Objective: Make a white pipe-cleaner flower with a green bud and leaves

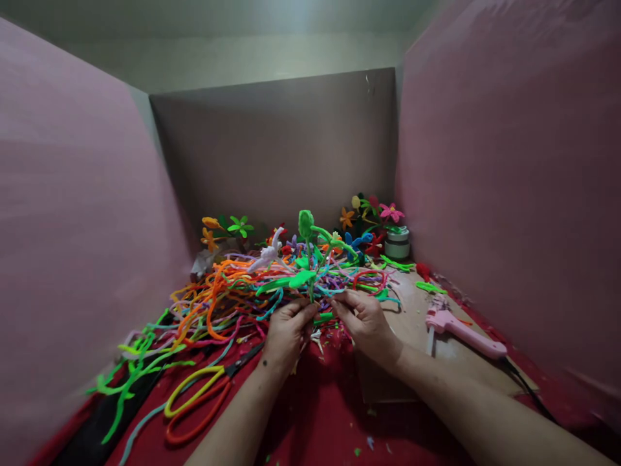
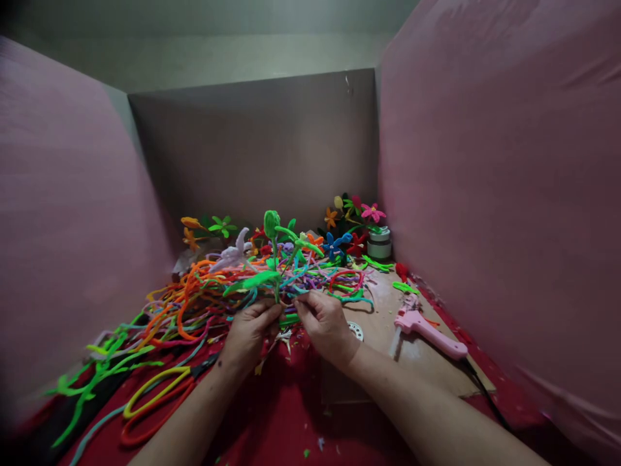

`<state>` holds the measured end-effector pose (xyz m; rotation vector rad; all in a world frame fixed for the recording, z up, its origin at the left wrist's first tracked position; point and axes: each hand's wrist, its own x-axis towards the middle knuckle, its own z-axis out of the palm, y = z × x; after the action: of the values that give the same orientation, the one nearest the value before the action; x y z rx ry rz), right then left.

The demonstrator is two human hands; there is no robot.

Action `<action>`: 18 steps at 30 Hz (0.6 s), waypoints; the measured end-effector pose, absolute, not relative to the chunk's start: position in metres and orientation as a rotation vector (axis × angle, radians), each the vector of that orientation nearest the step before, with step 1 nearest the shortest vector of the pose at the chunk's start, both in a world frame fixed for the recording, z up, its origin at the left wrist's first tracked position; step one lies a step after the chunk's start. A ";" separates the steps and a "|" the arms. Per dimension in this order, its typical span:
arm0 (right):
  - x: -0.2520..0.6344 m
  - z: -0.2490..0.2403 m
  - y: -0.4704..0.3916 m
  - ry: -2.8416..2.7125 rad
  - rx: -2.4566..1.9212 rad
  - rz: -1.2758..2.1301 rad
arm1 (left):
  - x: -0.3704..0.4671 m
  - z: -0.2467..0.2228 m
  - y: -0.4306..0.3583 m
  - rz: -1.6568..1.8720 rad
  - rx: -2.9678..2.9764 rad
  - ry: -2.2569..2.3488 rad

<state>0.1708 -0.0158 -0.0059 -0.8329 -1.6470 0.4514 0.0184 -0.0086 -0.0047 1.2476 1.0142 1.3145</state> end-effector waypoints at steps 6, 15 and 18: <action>0.170 0.003 -0.014 -1.308 -0.782 0.935 | 0.021 -0.002 -0.011 1.293 1.302 1.058; 0.167 0.022 -0.011 -0.969 -0.483 1.341 | 0.027 -0.009 -0.017 1.133 1.451 1.092; 0.169 0.021 -0.014 -1.098 -0.527 1.193 | 0.030 -0.005 -0.020 1.173 1.479 1.021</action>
<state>0.1688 -0.0138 0.0213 -0.5275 -1.0977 1.1934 0.0299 -0.0197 -0.0052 1.4794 1.0210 1.1728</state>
